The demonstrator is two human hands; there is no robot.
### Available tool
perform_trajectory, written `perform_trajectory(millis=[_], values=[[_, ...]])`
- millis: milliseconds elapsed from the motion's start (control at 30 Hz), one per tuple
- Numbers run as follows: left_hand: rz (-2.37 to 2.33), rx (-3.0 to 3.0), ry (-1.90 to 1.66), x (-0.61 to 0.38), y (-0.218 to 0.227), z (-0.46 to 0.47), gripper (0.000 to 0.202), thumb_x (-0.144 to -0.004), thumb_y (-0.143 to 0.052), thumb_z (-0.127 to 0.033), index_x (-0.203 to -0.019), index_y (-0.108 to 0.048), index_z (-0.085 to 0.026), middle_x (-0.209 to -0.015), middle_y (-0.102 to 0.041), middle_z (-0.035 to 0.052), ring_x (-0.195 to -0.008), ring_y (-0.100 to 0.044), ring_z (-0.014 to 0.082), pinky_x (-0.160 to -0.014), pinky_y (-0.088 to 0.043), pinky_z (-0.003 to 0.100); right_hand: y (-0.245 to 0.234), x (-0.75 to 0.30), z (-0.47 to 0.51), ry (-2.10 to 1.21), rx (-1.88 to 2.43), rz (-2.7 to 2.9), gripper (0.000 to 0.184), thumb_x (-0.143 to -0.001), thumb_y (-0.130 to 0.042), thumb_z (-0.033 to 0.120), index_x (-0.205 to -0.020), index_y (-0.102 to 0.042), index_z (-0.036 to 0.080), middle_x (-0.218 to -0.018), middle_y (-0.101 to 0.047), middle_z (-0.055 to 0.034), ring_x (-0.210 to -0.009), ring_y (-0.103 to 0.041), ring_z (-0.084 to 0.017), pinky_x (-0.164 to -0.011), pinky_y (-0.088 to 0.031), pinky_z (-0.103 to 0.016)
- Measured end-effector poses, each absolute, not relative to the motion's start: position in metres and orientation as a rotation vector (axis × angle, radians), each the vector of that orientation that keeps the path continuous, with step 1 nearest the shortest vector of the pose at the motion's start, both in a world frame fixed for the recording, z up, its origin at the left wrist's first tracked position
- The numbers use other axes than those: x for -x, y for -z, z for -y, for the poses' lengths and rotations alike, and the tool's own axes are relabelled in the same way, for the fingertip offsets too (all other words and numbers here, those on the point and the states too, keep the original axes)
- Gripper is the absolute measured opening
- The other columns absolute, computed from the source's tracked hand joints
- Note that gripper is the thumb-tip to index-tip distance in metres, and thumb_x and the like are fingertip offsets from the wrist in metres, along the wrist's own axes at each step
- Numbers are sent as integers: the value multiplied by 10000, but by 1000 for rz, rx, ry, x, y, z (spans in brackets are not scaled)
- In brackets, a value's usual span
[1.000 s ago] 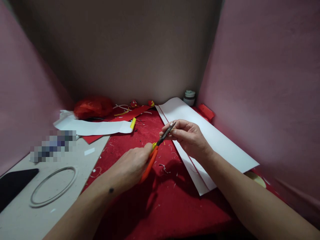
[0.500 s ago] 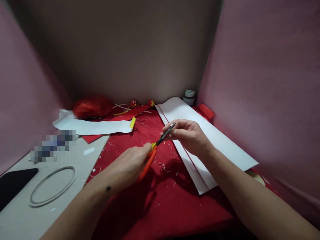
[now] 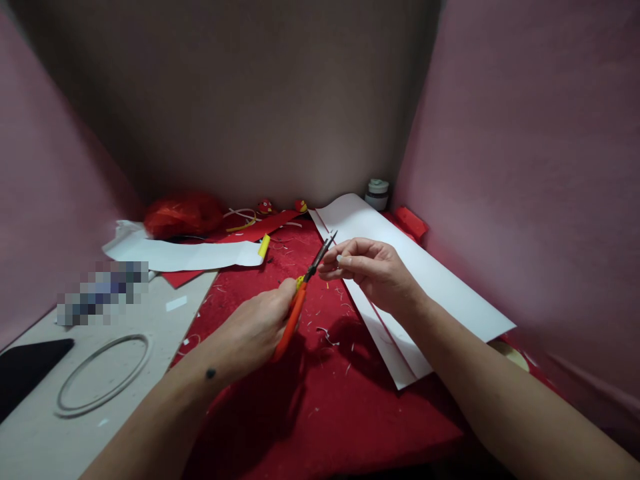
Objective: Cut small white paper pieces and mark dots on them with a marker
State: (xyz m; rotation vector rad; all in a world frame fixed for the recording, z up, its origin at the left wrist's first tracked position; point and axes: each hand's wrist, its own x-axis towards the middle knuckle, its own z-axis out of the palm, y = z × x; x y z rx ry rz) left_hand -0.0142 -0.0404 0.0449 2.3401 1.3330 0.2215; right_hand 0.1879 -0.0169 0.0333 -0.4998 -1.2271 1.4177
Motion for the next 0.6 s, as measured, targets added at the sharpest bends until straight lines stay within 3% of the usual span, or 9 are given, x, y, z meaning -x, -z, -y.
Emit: perform_trajectory(millis=[333,600], values=[[-1471,-2479,16,14,-46,43,104,-844,-307,-309,-779,-299,-228,-695,-521,4,-558,-443,156,-508,-236,281,-31,-191,13,-1367,514,1325,62,-727,-654,169,-676,-620,162,-751,-664,-20,-661,-648,-150,-714,-526,-361],[-1485,-2510,42,17,-55,43,192,-863,-276,-379,-779,-361,-228,-666,-534,6,-537,-448,159,-500,-208,290,-32,-197,13,-1428,496,1390,21,-724,-650,136,-727,-656,156,-765,-677,-26,-681,-658,-156,-715,-517,-348]])
